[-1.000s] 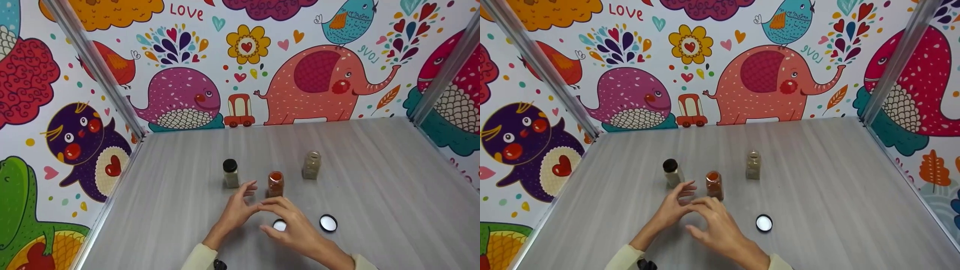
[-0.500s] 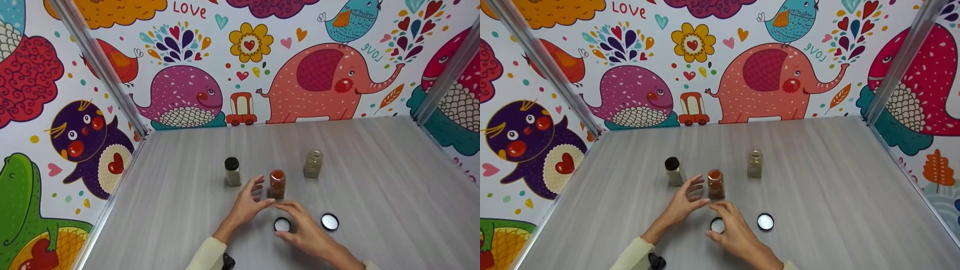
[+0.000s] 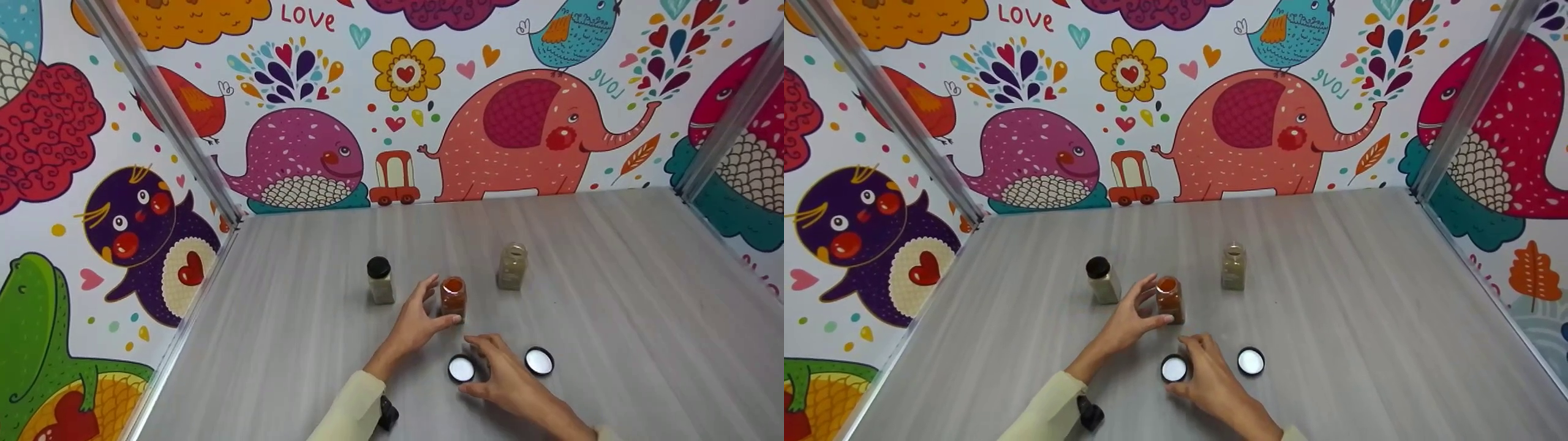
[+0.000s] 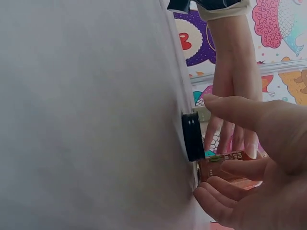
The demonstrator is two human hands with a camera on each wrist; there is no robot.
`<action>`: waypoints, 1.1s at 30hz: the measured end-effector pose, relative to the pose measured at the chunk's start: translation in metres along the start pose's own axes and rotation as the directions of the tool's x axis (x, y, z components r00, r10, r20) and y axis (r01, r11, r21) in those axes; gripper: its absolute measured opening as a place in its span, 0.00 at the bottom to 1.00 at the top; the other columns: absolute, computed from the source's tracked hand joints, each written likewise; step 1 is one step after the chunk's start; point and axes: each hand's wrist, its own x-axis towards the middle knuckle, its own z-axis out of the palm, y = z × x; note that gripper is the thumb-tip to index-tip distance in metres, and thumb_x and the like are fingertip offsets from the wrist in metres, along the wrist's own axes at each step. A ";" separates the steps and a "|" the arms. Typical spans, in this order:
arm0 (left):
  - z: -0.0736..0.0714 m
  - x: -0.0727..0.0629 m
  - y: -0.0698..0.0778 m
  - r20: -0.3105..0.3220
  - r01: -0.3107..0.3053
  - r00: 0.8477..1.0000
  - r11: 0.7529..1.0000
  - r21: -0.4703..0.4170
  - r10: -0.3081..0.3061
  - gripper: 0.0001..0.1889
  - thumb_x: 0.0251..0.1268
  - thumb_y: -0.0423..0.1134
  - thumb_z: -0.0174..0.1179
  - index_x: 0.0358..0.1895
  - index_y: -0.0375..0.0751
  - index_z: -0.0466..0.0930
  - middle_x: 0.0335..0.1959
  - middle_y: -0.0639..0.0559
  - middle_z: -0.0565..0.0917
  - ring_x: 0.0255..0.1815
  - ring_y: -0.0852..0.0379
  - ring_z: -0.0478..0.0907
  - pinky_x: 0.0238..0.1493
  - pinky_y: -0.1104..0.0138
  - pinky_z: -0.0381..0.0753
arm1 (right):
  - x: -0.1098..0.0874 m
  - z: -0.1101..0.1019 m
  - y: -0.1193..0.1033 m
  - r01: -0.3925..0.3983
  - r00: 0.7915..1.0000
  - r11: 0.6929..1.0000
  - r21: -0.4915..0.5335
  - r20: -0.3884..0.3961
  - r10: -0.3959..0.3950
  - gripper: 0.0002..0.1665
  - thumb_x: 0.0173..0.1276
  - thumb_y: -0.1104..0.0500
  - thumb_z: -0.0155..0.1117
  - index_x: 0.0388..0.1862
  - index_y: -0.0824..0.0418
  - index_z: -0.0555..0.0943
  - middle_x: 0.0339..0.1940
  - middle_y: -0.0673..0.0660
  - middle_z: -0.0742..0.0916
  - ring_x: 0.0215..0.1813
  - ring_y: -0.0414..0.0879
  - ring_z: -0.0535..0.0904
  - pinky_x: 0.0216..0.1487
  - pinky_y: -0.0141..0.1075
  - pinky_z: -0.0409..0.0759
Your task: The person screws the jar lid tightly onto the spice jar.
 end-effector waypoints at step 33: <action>0.009 0.016 -0.007 0.007 0.012 1.000 0.998 -0.065 -0.011 0.28 0.62 0.38 0.70 0.65 0.42 0.73 0.60 0.45 0.81 0.65 0.48 0.77 0.68 0.55 0.76 | 0.011 0.000 0.013 0.010 1.000 0.997 0.079 0.010 -0.011 0.27 0.52 0.56 0.82 0.50 0.60 0.83 0.44 0.53 0.83 0.43 0.39 0.77 0.42 0.30 0.76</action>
